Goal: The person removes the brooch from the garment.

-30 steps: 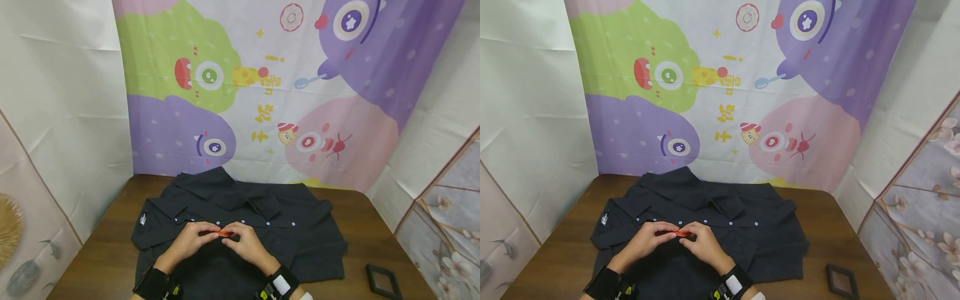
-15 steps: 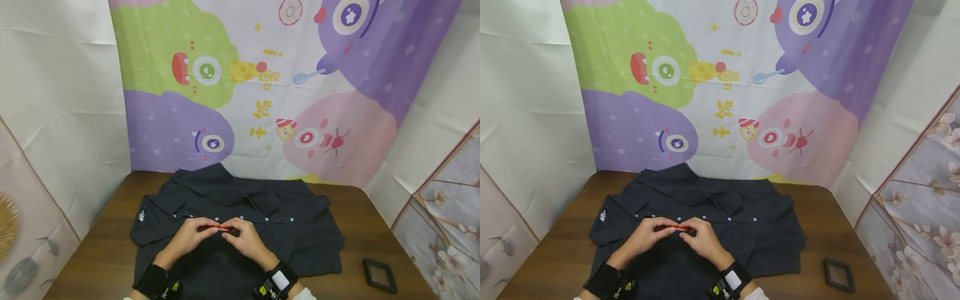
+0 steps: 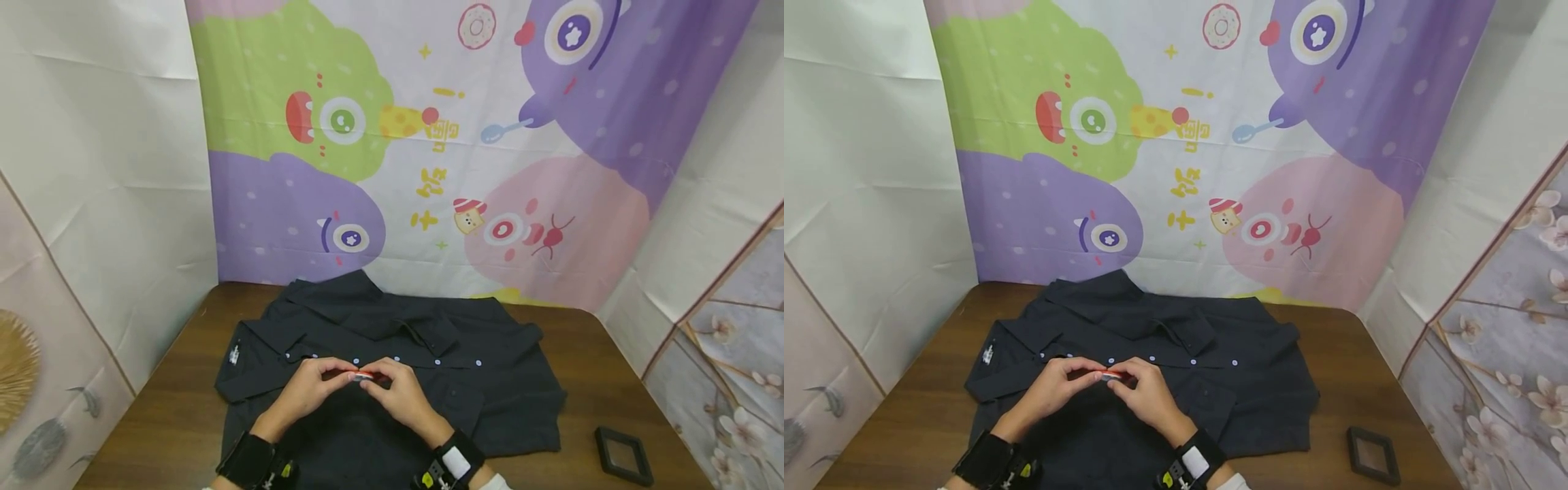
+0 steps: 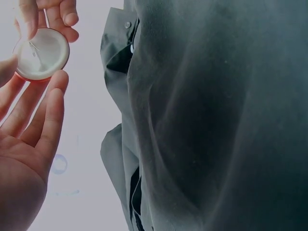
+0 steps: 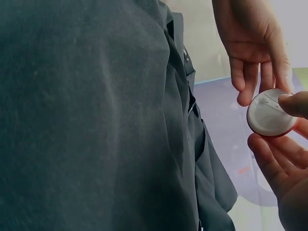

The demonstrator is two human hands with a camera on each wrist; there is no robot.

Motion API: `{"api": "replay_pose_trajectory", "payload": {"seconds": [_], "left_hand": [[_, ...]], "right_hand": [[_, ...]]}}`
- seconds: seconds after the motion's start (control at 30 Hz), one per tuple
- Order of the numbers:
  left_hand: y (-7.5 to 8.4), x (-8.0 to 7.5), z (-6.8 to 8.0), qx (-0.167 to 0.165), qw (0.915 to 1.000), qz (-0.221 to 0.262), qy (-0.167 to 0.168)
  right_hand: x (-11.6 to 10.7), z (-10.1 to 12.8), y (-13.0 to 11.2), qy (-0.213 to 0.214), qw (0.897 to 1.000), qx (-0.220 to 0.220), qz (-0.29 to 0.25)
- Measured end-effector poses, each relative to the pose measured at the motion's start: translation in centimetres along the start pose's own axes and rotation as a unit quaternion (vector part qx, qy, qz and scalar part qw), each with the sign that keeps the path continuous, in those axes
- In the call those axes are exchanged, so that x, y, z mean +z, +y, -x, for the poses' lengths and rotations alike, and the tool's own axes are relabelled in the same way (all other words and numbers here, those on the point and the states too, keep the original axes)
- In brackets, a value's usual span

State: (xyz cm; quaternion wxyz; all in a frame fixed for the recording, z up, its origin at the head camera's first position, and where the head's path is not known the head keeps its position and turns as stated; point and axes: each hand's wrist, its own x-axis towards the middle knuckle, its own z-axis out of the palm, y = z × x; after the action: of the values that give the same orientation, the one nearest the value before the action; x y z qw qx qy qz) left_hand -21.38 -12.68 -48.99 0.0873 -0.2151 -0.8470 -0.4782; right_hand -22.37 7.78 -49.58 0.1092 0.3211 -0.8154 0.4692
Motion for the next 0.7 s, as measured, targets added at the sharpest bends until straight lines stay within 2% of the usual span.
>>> {"api": "replay_pose_trajectory", "payload": {"seconds": [0.4,0.57,0.7], "left_hand": [[-0.18,0.34,0.41,0.000,0.9999,0.009,0.009],[-0.04,0.23,0.07,-0.001,0.9998,0.007,0.018],[0.04,0.16,-0.19,-0.001,0.9998,0.001,0.018]], "right_hand": [[0.66,0.48,0.20,0.021,1.000,0.012,-0.013],[0.74,0.06,0.31,0.047,0.999,-0.017,0.006],[0.79,-0.17,0.33,0.062,0.996,-0.040,0.043]]}}
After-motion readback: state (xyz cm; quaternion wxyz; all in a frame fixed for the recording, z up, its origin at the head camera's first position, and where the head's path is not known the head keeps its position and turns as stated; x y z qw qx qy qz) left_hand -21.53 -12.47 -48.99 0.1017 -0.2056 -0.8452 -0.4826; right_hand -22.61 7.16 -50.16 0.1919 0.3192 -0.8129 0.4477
